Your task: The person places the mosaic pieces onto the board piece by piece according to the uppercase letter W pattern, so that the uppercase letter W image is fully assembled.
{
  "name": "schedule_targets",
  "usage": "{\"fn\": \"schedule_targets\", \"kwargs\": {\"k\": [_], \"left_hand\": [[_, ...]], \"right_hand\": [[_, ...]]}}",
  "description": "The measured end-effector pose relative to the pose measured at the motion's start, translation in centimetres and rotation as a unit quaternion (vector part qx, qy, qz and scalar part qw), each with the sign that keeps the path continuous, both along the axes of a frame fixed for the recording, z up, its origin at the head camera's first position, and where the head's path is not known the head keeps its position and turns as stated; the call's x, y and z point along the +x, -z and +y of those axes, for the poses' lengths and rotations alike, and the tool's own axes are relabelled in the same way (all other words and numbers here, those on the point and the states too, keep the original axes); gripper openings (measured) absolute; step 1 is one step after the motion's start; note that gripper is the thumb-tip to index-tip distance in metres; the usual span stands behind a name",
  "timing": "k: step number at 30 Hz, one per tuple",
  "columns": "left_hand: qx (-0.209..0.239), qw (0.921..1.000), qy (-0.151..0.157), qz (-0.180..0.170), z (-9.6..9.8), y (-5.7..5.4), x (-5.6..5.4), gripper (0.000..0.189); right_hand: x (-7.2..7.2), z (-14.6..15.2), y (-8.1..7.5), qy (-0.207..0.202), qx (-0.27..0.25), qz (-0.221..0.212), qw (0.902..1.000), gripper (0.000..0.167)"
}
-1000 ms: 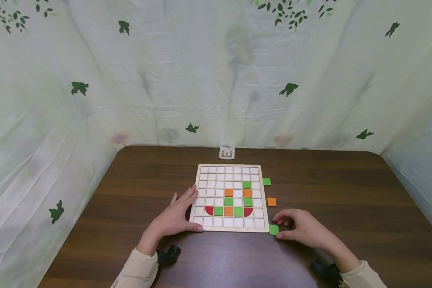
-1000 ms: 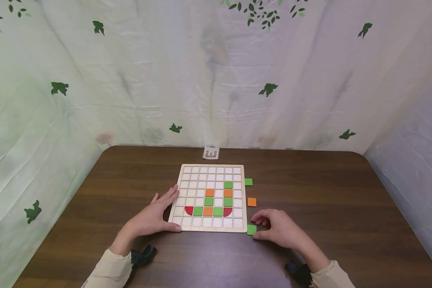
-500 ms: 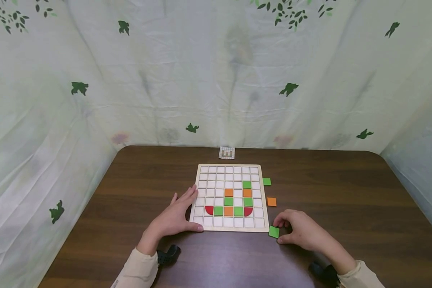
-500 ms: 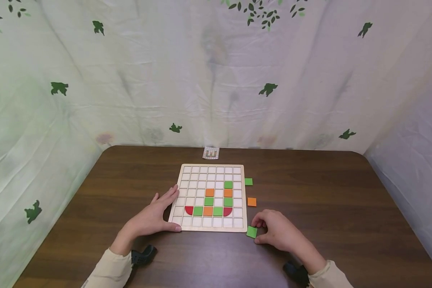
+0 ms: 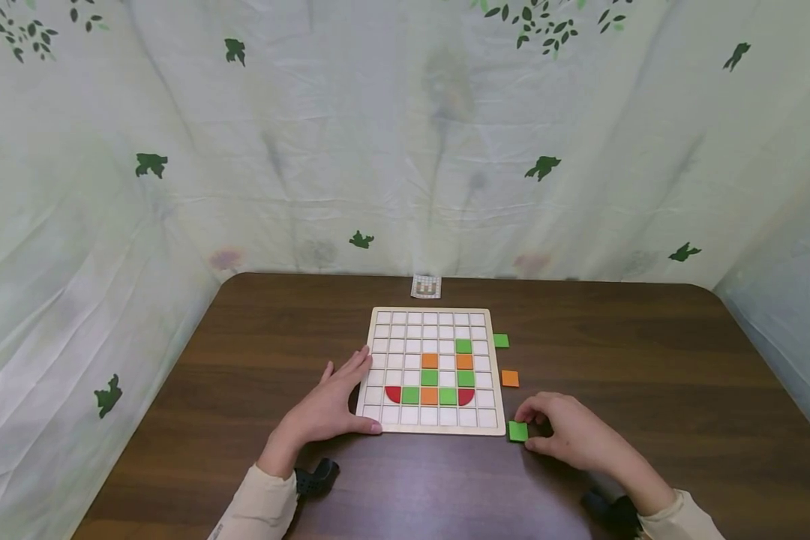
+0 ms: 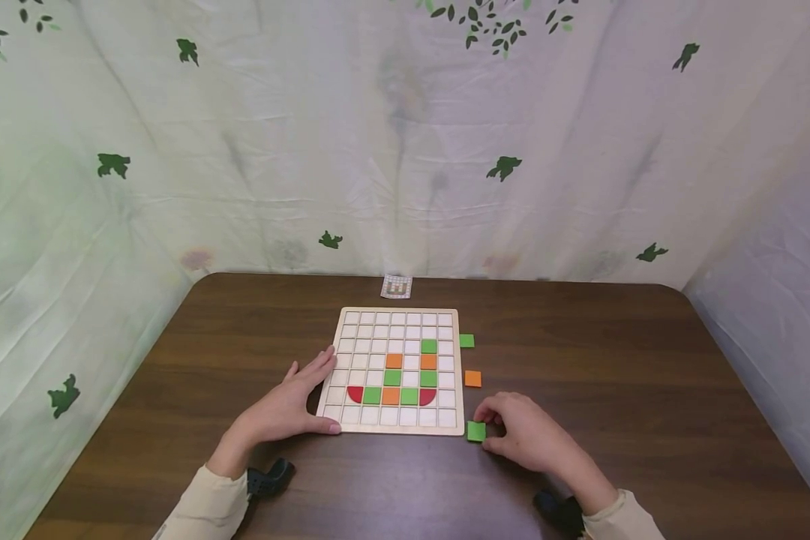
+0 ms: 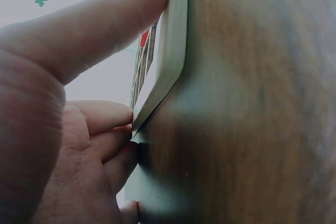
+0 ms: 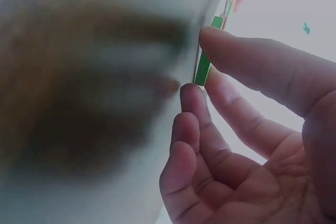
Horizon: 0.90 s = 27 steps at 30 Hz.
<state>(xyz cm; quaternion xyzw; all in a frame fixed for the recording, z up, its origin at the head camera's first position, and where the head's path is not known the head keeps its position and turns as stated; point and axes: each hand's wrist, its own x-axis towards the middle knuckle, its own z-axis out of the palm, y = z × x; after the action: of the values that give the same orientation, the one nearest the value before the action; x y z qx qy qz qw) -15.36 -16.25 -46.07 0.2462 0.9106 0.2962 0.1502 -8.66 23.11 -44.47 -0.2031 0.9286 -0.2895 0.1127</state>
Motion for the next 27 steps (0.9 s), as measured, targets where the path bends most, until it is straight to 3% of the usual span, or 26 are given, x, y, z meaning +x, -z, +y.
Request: {"fn": "schedule_targets", "kwargs": {"k": [10, 27], "left_hand": [[-0.004, 1.0, 0.002, 0.003, 0.0, 0.0, 0.0, 0.115], [-0.006, 1.0, -0.001, 0.006, 0.0, 0.0, 0.1, 0.115]], "right_hand": [[-0.6, -0.3, -1.6, 0.06, -0.01, -0.013, 0.998, 0.026], [-2.2, -3.0, -1.6, 0.047, -0.04, 0.051, 0.9968, 0.024]]}}
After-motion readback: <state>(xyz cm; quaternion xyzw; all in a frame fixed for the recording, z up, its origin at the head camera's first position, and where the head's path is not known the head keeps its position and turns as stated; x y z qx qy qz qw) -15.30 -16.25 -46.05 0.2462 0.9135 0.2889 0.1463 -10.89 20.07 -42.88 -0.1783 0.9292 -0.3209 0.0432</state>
